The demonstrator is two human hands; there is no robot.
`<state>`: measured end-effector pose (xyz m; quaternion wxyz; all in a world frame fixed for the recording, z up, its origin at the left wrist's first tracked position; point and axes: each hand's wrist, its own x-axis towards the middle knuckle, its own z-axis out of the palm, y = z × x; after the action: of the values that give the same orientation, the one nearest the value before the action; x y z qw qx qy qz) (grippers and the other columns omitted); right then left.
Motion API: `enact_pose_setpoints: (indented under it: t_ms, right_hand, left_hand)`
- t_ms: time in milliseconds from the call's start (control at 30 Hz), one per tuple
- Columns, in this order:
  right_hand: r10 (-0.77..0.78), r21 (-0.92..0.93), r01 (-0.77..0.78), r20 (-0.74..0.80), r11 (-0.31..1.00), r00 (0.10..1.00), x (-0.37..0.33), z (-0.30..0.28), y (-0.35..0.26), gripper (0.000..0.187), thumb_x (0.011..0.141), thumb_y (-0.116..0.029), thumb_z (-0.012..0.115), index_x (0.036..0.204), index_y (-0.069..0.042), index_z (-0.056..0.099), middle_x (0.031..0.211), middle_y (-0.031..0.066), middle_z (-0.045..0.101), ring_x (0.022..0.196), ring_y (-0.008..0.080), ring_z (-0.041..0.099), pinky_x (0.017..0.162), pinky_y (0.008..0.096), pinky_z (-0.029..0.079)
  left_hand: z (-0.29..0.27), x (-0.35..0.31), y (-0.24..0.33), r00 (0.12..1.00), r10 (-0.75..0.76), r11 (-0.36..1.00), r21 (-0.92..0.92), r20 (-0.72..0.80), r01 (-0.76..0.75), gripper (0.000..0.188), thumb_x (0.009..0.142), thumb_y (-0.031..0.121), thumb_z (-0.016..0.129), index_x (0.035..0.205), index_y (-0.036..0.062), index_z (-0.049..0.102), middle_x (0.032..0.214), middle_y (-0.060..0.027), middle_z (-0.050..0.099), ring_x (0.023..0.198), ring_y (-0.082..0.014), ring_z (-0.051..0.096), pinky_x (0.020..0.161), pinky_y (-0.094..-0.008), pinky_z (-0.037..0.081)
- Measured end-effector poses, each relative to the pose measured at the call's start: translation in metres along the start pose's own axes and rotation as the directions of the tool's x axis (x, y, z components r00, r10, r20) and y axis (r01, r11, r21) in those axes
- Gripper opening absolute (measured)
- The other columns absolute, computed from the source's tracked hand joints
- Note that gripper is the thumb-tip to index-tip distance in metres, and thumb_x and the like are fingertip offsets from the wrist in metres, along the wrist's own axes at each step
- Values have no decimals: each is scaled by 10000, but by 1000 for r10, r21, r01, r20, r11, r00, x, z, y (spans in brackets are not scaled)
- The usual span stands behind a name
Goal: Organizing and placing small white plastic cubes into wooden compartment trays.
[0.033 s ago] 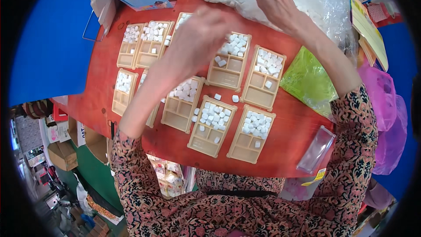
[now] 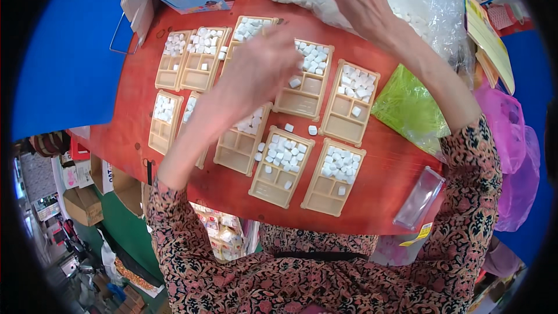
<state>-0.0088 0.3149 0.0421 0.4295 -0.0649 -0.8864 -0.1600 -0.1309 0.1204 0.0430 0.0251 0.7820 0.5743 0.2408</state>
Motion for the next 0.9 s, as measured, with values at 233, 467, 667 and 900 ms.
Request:
enact_pose_setpoints:
  t_ms: [233,467,667,900]
  right_hand:
    - [-289,588,-475,775,654,562,-22,-58,-99,206,680,-47,706,851,5,604,826,181,616,809,352,617,684,419,507]
    - [-416,611,-175,693,772,588,-62,-89,-141,359,562,-5,696,884,35,543,819,157,556,728,293,640,581,359,532]
    - [-397,560,-71,666,826,631,-57,-85,-149,379,578,-30,704,920,26,552,905,130,538,828,246,621,619,317,538]
    - [-501,543,82,693,836,518,-60,-75,-145,306,737,-49,579,1022,37,510,1021,109,510,904,212,558,705,288,539]
  left_hand:
    - [-7,-75,20,973,-189,981,-19,132,193,149,685,5,705,812,9,628,870,-101,608,836,-299,556,704,-372,482]
    - [-13,-107,23,922,-385,919,-115,-48,378,132,730,11,690,853,-6,645,899,-129,615,856,-324,580,729,-400,471]
    - [-22,-150,20,853,-499,865,-19,-153,502,119,739,-11,686,854,-11,656,843,-127,612,785,-309,582,710,-385,463]
    - [-22,-156,17,859,-458,877,43,-228,479,160,718,-16,705,873,-11,669,875,-133,631,828,-299,588,699,-377,475]
